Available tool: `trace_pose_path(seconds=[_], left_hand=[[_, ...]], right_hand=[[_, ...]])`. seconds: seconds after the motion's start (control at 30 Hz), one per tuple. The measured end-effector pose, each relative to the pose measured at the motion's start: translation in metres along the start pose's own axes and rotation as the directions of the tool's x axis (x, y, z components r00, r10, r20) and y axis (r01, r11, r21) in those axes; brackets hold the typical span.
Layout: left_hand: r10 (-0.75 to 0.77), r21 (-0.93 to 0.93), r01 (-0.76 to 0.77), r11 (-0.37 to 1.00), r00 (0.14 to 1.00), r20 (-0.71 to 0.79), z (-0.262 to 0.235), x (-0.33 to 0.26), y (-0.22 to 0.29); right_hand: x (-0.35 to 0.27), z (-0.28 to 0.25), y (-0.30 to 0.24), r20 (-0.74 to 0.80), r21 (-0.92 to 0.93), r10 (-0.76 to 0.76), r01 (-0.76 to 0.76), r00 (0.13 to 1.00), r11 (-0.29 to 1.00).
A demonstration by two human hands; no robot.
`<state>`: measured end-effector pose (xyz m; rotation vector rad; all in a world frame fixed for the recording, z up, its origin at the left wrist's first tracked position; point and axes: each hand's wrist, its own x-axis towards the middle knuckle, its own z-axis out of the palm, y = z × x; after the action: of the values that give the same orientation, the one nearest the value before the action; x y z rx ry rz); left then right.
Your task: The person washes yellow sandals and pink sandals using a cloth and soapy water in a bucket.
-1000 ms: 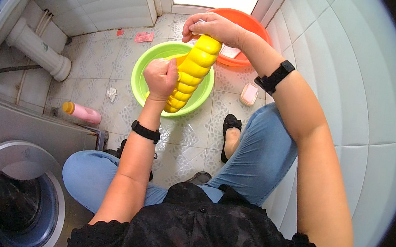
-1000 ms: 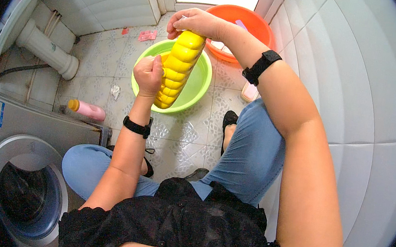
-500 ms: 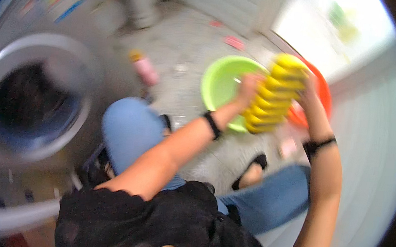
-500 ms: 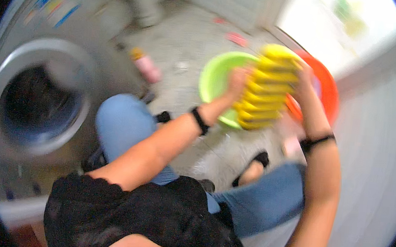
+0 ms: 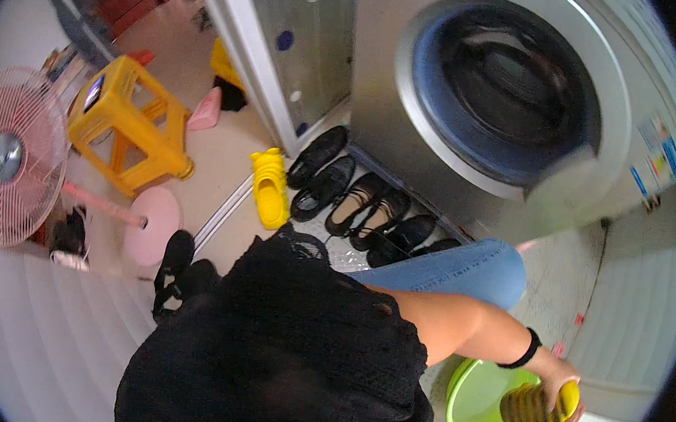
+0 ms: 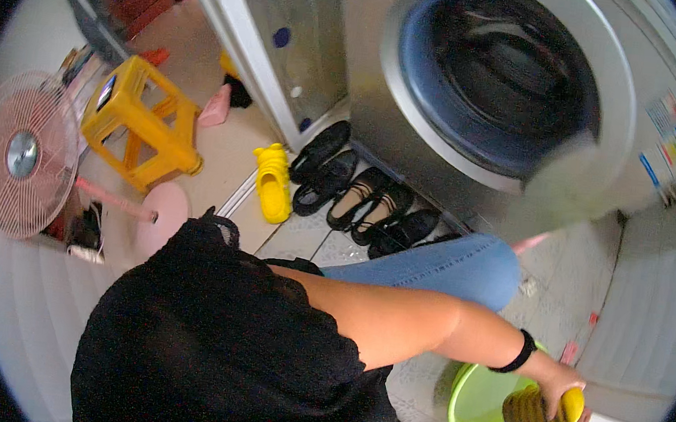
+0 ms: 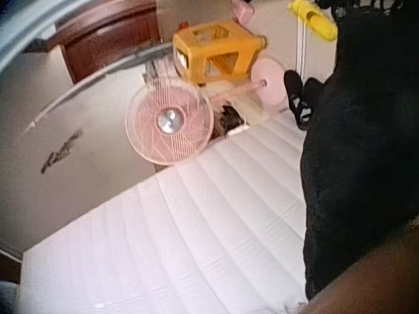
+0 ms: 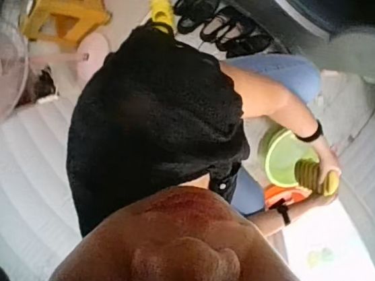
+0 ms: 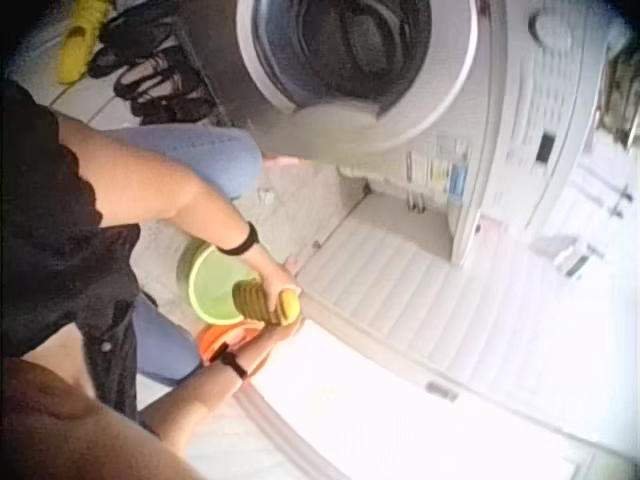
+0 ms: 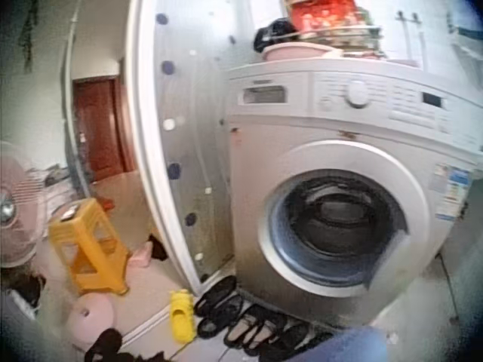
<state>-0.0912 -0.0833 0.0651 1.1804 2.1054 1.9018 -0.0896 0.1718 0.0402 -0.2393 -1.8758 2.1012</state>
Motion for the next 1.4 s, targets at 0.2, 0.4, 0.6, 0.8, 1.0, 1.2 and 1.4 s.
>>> trace_pose_path(seconds=[0.2, 0.4, 0.6, 0.8, 1.0, 1.2, 1.4], left_hand=[[0.008, -0.069, -0.007, 0.998, 1.000, 0.023, -0.005, -0.033, 0.019], [-0.071, -0.129, 0.056, 0.990, 0.991, -0.118, -0.006, -0.071, -0.003], [-0.131, -0.145, 0.093, 0.985, 0.951, -0.279, 0.006, -0.075, -0.012], [-0.158, -0.097, 0.128, 0.987, 0.877, -0.454, 0.025, -0.062, -0.032], [-0.240, -0.096, 0.226, 0.969, 0.790, -0.565, 0.028, -0.057, -0.046], [-0.214, -0.060, 0.218, 0.974, 0.806, -0.551, 0.021, -0.059, -0.031], [-0.166, 0.000, 0.201, 0.980, 0.808, -0.566, 0.016, -0.058, -0.009]], right_hand=[[0.010, -0.013, 0.022, 0.139, -0.162, 0.102, -0.079, 0.985, 0.984], [-0.074, 0.084, -0.021, 0.290, -0.472, 0.198, -0.040, 0.936, 0.881], [-0.079, 0.122, -0.022, 0.427, -0.516, 0.060, 0.188, 0.902, 0.835], [-0.074, 0.131, -0.020, 0.452, -0.435, -0.041, 0.261, 0.891, 0.862], [-0.075, 0.141, -0.023, 0.631, -0.487, -0.225, 0.604, 0.743, 0.631], [-0.106, 0.185, -0.046, 0.859, -0.243, -0.361, 0.910, 0.363, 0.336], [-0.074, 0.156, -0.049, 0.551, -0.499, -0.088, 0.412, 0.830, 0.762]])
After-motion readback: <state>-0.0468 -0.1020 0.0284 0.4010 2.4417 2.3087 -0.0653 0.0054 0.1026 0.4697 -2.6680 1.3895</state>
